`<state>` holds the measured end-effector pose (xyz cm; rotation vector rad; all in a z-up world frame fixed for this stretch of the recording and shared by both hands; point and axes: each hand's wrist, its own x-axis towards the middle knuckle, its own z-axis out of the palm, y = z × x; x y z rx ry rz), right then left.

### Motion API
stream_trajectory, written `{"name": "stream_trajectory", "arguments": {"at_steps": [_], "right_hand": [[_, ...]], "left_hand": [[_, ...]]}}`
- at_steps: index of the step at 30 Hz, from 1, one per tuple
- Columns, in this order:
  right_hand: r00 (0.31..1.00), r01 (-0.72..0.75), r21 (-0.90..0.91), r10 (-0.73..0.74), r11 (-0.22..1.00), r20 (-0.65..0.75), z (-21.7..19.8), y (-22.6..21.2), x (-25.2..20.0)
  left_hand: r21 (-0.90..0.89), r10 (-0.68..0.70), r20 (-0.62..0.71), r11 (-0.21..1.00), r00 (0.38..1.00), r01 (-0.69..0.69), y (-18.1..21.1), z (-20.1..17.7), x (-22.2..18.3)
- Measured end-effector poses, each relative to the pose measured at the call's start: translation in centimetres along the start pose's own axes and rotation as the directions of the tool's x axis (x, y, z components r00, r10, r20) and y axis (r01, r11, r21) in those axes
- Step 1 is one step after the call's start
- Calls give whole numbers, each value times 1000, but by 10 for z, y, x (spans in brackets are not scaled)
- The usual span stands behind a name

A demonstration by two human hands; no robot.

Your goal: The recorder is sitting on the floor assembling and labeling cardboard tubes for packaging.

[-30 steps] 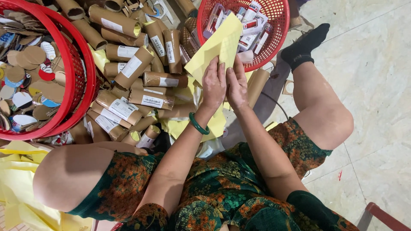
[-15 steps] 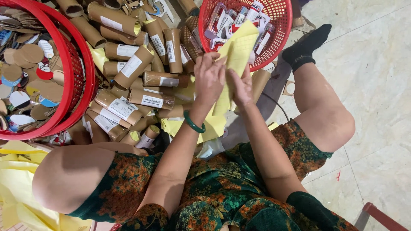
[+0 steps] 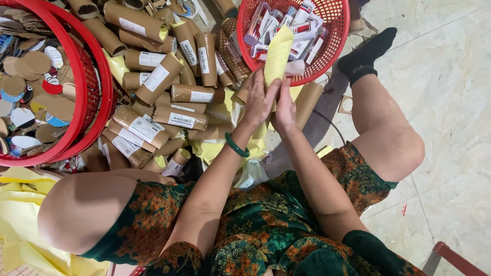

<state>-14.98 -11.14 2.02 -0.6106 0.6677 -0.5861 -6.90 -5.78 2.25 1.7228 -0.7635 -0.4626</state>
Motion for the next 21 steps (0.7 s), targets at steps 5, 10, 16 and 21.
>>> {"name": "stream_trajectory", "arguments": {"at_steps": [5,10,16,21], "right_hand": [[1000,14,39,-13,999,-21,9,-10,1],[972,173,117,-188,978,140,-5,-23,7],[928,249,-67,-218,966,303,4,-67,-6],[896,129,-250,-5,960,443,8,-105,-14]], "left_hand": [[-113,24,46,993,999,-19,20,-17,4],[-16,75,178,997,981,-74,4,-20,1],[174,291,82,937,953,-302,7,-37,0],[34,433,62,900,899,-435,20,-46,3]]}}
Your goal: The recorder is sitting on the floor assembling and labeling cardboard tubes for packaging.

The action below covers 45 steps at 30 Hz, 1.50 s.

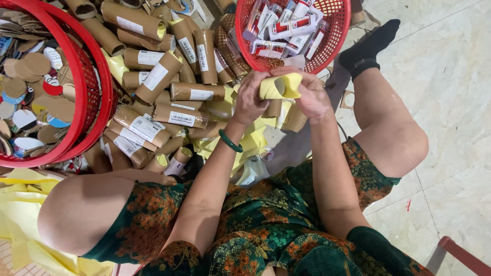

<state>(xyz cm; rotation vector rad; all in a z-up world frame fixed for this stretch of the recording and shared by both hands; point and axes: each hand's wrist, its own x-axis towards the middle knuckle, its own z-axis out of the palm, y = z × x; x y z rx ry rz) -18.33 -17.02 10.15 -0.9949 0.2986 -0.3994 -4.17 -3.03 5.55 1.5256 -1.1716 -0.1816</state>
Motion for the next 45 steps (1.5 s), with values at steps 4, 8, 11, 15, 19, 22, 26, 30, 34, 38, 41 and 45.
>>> {"name": "stream_trajectory", "arguments": {"at_steps": [4,8,11,15,19,22,26,30,34,38,41,45], "right_hand": [[994,68,-262,-43,963,99,1,-17,0],[991,-132,-477,134,869,-29,1,-24,0],[989,-147,-824,92,548,-116,-1,-8,3],[983,-4,-968,-179,253,-51,-14,27,5],[983,-167,-813,32,557,-180,-24,30,7],[989,-140,-931,-1,336,-149,-27,36,11],[977,-60,-887,-157,458,-147,-18,39,10],[917,1,-657,-263,754,-301,7,24,5],[894,64,-908,-429,413,-132,33,9,6],[874,160,-954,-485,255,17,16,35,8],[905,167,-924,-426,345,4,-5,51,12],[899,-87,-658,-225,748,-376,9,47,12]], "left_hand": [[21,26,53,999,998,-27,0,-5,0],[127,28,160,991,987,-49,-19,1,-13],[221,-7,233,974,972,-46,-22,6,-21],[233,-150,296,969,944,81,-18,6,-26],[236,-215,339,962,916,139,-21,5,-29],[242,-192,347,964,918,110,-29,13,-35],[306,-363,315,914,877,268,-42,23,-38],[428,-384,149,856,911,291,-29,15,-28],[436,-223,7,878,975,197,-16,15,-22],[465,-250,4,858,968,220,-20,17,-30],[436,-329,34,855,944,282,-29,24,-33],[-178,-758,146,612,636,770,-76,41,-38]]}}
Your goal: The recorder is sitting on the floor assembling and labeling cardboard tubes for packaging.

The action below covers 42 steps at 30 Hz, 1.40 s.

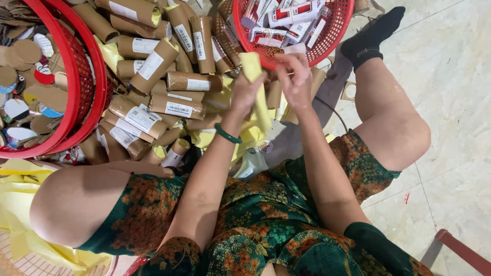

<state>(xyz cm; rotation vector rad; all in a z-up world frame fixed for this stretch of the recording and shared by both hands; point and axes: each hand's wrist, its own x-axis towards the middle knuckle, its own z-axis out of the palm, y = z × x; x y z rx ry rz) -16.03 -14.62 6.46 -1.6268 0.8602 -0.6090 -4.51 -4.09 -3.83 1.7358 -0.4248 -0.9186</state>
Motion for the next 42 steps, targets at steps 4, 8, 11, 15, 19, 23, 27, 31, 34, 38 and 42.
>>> {"name": "stream_trajectory", "arguments": {"at_steps": [4,8,11,15,19,23,27,31,34,38,42], "right_hand": [[953,232,-217,-176,948,248,3,-36,-18],[872,438,-297,-322,848,369,14,-23,-19],[892,403,-138,-355,905,279,21,-4,-20],[894,428,-75,-410,901,180,18,18,-13],[990,133,89,-128,987,-59,-7,12,1],[982,-147,177,165,973,-93,-46,14,10],[998,-57,158,54,986,23,-62,27,9],[996,-49,15,47,999,73,-67,35,10],[996,-70,-12,71,997,61,-65,42,11],[998,-64,98,61,993,33,-60,43,13],[991,82,-21,-79,996,111,-46,37,10]], "left_hand": [[-712,-225,270,607,936,352,0,-15,9],[-837,-228,450,229,863,497,-5,-10,12],[-852,-197,461,174,865,494,-16,1,16],[-765,-206,518,322,830,557,41,-10,0],[-640,-267,460,562,847,525,11,-27,12],[-103,-197,-70,977,978,189,-74,-21,25],[574,36,-111,818,993,35,-132,9,16],[815,29,-76,578,997,45,-126,15,-3],[789,-280,-65,573,958,221,-115,8,-10],[727,-257,11,666,966,169,-109,1,-10],[685,-13,39,729,999,-17,-120,2,-8]]}}
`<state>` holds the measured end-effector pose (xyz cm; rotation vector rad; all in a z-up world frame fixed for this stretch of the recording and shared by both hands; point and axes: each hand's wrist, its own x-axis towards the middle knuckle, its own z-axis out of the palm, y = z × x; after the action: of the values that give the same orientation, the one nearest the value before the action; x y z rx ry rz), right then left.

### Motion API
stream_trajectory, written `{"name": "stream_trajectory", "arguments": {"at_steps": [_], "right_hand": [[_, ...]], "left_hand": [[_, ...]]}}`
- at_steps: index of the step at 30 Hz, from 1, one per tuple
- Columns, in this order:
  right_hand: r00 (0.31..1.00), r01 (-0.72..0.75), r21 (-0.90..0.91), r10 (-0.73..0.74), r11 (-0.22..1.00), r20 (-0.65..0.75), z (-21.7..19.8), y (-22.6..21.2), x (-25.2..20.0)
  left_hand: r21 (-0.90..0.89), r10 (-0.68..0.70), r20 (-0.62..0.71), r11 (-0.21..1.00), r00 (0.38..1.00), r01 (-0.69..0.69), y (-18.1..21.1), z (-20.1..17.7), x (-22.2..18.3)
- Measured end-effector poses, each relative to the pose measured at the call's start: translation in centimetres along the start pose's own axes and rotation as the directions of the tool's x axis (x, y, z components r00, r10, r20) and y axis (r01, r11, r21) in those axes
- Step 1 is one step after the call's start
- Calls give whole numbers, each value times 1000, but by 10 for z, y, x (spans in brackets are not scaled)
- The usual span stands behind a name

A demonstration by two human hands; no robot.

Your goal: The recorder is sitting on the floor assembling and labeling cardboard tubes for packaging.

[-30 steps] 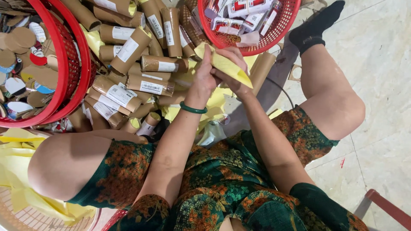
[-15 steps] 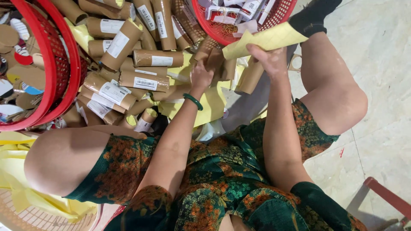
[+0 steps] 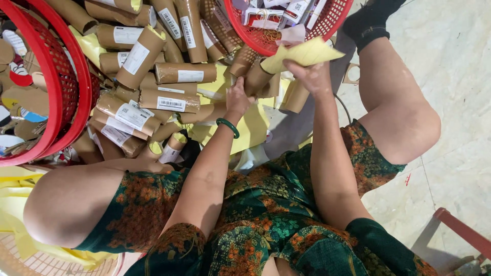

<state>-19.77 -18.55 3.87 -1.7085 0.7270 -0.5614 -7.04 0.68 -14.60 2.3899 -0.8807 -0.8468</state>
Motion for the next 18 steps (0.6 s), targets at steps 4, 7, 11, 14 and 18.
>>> {"name": "stream_trajectory", "arguments": {"at_steps": [4,7,11,14,18], "right_hand": [[993,55,-205,-33,977,113,17,7,-5],[987,23,-264,20,964,160,38,23,-11],[957,187,-373,-82,909,280,54,23,-18],[937,225,-344,-106,911,333,54,-13,-13],[917,124,-302,7,945,400,30,-47,-8]], "left_hand": [[-121,79,-104,988,991,-91,19,-6,-6],[-277,257,-347,891,902,-361,34,-16,-11],[-236,385,-448,819,807,-522,30,-8,-6],[-244,364,-445,830,818,-502,32,-16,-12],[-312,241,-340,883,909,-351,43,-24,-19]]}}
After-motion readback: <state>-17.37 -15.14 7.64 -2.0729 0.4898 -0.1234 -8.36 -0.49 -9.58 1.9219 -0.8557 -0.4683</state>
